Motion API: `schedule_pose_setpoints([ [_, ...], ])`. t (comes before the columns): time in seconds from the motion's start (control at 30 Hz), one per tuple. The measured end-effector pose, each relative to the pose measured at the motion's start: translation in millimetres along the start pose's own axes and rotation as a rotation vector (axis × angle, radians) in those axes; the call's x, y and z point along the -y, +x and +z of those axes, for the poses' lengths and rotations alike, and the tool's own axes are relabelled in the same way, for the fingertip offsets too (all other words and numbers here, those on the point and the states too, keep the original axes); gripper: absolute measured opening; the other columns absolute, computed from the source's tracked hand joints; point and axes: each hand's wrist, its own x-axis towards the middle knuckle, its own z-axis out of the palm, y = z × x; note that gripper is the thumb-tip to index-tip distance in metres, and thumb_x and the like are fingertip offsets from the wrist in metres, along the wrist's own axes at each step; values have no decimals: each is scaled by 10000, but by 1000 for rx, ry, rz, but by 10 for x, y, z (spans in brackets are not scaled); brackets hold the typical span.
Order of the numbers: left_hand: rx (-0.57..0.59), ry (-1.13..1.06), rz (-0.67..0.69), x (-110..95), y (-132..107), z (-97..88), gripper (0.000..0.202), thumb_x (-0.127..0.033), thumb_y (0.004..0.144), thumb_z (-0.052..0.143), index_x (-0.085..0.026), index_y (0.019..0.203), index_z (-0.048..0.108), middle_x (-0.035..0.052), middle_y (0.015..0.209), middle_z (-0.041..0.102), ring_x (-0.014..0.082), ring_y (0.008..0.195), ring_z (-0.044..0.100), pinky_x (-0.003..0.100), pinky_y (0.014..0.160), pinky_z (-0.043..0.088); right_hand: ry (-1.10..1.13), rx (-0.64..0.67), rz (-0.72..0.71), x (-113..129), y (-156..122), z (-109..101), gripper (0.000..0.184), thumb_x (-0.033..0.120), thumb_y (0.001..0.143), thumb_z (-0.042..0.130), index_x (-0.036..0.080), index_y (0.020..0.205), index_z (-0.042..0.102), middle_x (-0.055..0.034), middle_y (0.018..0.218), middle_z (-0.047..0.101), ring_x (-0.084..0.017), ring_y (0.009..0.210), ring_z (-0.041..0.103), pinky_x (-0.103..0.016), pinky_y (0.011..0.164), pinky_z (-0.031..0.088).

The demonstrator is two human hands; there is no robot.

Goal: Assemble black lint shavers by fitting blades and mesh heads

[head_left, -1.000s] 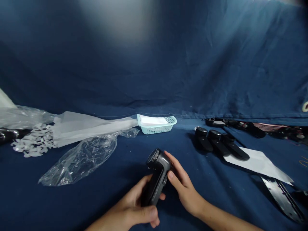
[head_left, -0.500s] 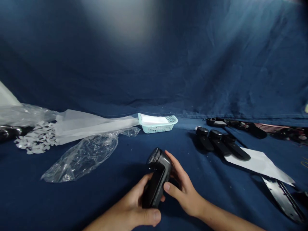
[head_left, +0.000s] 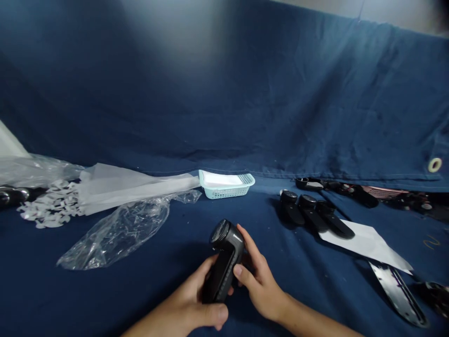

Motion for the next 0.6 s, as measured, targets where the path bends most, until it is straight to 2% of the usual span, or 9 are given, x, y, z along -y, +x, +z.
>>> schedule_pose_setpoints([
  [0.13, -29, 26, -5, -19, -22, -6, 971, -368, 628, 801, -238, 1442, 287, 67, 1014, 571, 130, 660, 540, 269, 566, 459, 163, 11, 43, 101, 15, -10, 666, 360, 884, 629, 342, 1454, 285, -44, 1056, 614, -188, 850, 578, -330, 778, 499],
  [0.17, -35, 44, 9, -29, -32, -9, 955, -376, 621, 804, -245, 1427, 309, 70, 1039, 574, 142, 686, 556, 278, 587, 460, 216, 27, 60, 140, 20, -11, 657, 332, 880, 637, 352, 1444, 302, -43, 1073, 613, -184, 853, 577, -327, 779, 495],
  [0.23, -44, 87, 80, -49, -53, -9, 874, -379, 626, 800, -245, 1379, 377, 82, 1114, 579, 212, 863, 592, 342, 736, 474, 299, 54, 83, 215, 29, -8, 634, 280, 872, 639, 363, 1425, 340, -34, 1050, 619, -170, 812, 574, -324, 761, 489],
  [0.33, -40, 151, 194, -58, -73, 3, 755, -375, 638, 785, -234, 1303, 456, 94, 1168, 596, 302, 1107, 532, 441, 946, 386, 382, 52, 86, 293, 26, 13, 630, 203, 838, 636, 368, 1396, 394, -12, 1001, 622, -150, 743, 571, -318, 726, 477],
  [0.47, -37, 208, 264, -36, -63, 40, 728, -385, 665, 752, -231, 1313, 457, 109, 1174, 614, 333, 1112, 544, 482, 954, 374, 522, -56, 139, 346, -34, 56, 749, 70, 692, 605, 337, 1373, 446, -19, 1101, 616, -135, 702, 578, -300, 676, 469],
  [0.6, -53, 264, 309, -10, -57, 81, 755, -395, 669, 731, -227, 1350, 450, 122, 1198, 611, 356, 1112, 546, 513, 966, 385, 718, -96, 205, 376, -102, 76, 773, 32, 631, 516, 258, 1369, 475, -22, 936, 643, -130, 675, 563, -258, 621, 458],
])
